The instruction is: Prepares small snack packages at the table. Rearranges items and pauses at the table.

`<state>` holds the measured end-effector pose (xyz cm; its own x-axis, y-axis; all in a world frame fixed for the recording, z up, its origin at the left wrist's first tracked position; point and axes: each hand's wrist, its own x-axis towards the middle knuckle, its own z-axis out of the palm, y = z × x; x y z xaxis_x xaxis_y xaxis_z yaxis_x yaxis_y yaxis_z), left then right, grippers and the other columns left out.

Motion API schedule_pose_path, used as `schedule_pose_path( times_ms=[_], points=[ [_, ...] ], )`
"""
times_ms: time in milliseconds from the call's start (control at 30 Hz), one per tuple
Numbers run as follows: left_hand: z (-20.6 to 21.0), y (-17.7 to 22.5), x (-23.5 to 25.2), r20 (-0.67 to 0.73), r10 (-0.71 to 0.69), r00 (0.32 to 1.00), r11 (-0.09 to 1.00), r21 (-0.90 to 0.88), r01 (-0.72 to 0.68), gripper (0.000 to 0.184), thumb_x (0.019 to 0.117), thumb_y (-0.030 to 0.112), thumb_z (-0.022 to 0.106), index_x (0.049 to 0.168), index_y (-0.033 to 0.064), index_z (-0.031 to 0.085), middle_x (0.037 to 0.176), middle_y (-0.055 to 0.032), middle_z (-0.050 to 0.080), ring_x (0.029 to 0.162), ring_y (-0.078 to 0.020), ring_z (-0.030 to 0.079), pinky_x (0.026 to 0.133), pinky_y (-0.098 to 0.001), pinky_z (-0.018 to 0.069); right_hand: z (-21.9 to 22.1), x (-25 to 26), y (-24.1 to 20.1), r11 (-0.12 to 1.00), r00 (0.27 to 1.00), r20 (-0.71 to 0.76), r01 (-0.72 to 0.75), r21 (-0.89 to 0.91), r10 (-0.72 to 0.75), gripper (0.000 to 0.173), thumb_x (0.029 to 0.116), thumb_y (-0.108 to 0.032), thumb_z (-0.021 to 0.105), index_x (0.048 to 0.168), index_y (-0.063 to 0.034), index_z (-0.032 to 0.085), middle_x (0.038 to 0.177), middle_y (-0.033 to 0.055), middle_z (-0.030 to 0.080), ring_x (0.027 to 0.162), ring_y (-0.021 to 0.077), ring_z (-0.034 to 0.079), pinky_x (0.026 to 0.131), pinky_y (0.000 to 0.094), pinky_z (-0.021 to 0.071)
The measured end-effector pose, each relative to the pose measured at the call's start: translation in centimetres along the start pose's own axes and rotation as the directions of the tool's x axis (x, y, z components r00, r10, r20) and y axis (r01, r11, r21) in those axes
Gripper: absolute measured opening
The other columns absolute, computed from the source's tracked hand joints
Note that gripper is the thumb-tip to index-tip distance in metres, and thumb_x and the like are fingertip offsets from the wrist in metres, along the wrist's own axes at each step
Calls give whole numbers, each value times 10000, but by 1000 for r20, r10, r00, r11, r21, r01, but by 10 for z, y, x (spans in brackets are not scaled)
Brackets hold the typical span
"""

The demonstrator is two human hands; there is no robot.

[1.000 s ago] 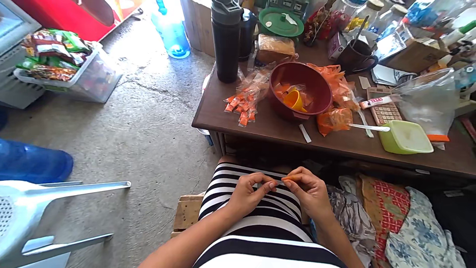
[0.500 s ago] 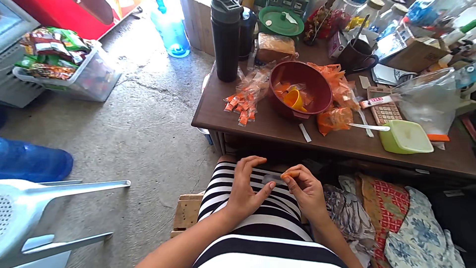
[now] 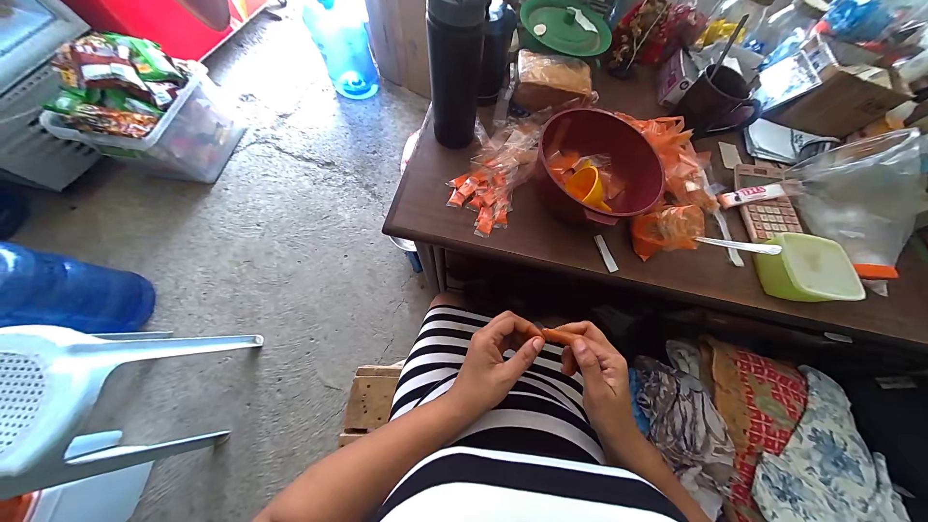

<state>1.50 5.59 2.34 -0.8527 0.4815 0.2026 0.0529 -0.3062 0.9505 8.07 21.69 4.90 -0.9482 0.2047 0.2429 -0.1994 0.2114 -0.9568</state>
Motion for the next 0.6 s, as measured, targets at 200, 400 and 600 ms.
schedule_pose_path(
  times_ms=[200,400,600],
  points=[
    [-1,1,0,-45,-29,999,999,14,30,114,959,123,677,980,12,663,963,26,638,833,6,620,753,-170,545,3,-2,-4,975,991,48,132,-177,-125,417,1079,-270,437,1073,-5,759,1125,50,672,822,-87,552,712,74,473],
    [-2,-1,-1,-81,-27,996,998,47,31,104,936,116,690,939,13,672,921,29,643,805,7,613,729,-167,535,5,-2,-3,940,981,58,195,-280,-186,387,1069,-257,462,1119,-11,756,1105,87,687,933,-40,615,793,91,508],
    [-2,0,0,-91,-49,995,998,33,53,118,920,141,717,934,29,681,912,39,644,784,5,613,713,-166,537,5,-3,-3,900,976,75,219,-378,-206,361,1056,-261,483,1143,-45,759,1103,88,688,869,-30,614,736,99,509]
  ],
)
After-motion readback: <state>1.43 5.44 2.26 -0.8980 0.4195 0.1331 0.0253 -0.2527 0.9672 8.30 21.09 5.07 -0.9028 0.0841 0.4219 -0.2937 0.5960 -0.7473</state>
